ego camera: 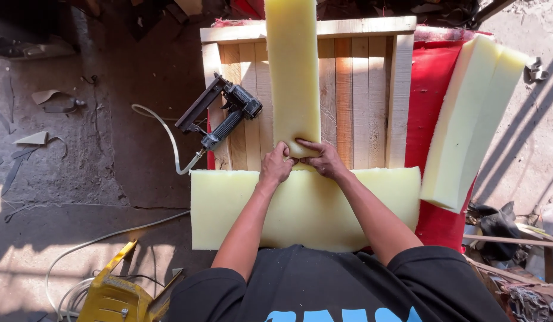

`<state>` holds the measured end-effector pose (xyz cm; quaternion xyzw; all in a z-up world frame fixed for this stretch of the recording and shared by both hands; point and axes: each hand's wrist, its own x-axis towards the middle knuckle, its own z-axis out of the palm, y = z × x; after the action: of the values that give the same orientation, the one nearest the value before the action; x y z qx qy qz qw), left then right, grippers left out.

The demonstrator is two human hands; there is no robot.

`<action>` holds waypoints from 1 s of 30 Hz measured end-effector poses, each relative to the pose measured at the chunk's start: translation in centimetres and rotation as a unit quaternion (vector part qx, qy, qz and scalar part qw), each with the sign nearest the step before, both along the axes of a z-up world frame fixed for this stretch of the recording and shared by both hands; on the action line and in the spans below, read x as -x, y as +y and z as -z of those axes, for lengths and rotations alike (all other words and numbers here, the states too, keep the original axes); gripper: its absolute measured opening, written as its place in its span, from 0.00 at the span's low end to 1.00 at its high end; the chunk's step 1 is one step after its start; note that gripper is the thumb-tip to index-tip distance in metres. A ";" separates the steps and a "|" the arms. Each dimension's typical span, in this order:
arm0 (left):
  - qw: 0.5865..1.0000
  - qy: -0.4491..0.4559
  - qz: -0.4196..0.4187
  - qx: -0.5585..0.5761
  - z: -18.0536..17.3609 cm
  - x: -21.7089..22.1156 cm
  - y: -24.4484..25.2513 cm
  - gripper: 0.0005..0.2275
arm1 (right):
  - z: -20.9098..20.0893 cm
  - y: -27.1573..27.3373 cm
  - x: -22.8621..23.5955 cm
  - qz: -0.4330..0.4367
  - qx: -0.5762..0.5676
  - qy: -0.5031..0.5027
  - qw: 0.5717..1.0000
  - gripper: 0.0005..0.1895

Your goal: Stapling yellow foam padding onto a wooden frame to create a cushioned surface for furniture.

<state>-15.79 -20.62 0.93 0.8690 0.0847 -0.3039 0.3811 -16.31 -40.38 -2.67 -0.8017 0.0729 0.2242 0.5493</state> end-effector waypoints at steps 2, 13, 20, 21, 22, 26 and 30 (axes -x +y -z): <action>1.000 -0.001 0.005 -0.002 -0.9 0.5 0.1 0.09 | -1.2 -0.2 0.3 -0.005 -0.003 0.018 1.000 0.34; 0.995 0.024 0.075 -0.066 -1.7 0.2 0.0 0.11 | -1.0 0.0 0.1 -0.001 -0.008 0.061 0.998 0.33; 0.997 -0.064 0.046 -0.025 -0.3 1.1 1.5 0.18 | -1.2 -0.1 0.5 0.025 -0.014 0.070 0.997 0.31; 0.971 -0.235 -0.007 -0.046 1.5 0.7 2.7 0.18 | -0.1 -0.2 0.2 0.023 -0.023 0.066 0.997 0.31; 0.915 -0.395 -0.058 -0.065 3.4 0.7 3.9 0.19 | 1.0 -0.3 0.3 0.022 -0.033 0.066 0.997 0.30; 0.824 -0.455 -0.034 -0.335 3.6 -3.0 11.8 0.32 | 1.3 0.0 0.0 0.027 -0.040 0.075 0.996 0.30; 0.866 -0.368 0.071 -0.332 0.7 -5.6 13.5 0.37 | 0.5 0.2 -0.4 0.028 -0.036 0.085 0.995 0.30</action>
<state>-10.24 -7.14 0.25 0.9966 -0.0279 0.0580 0.0513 -15.95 -40.23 -3.17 -0.7567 0.1335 0.2792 0.5758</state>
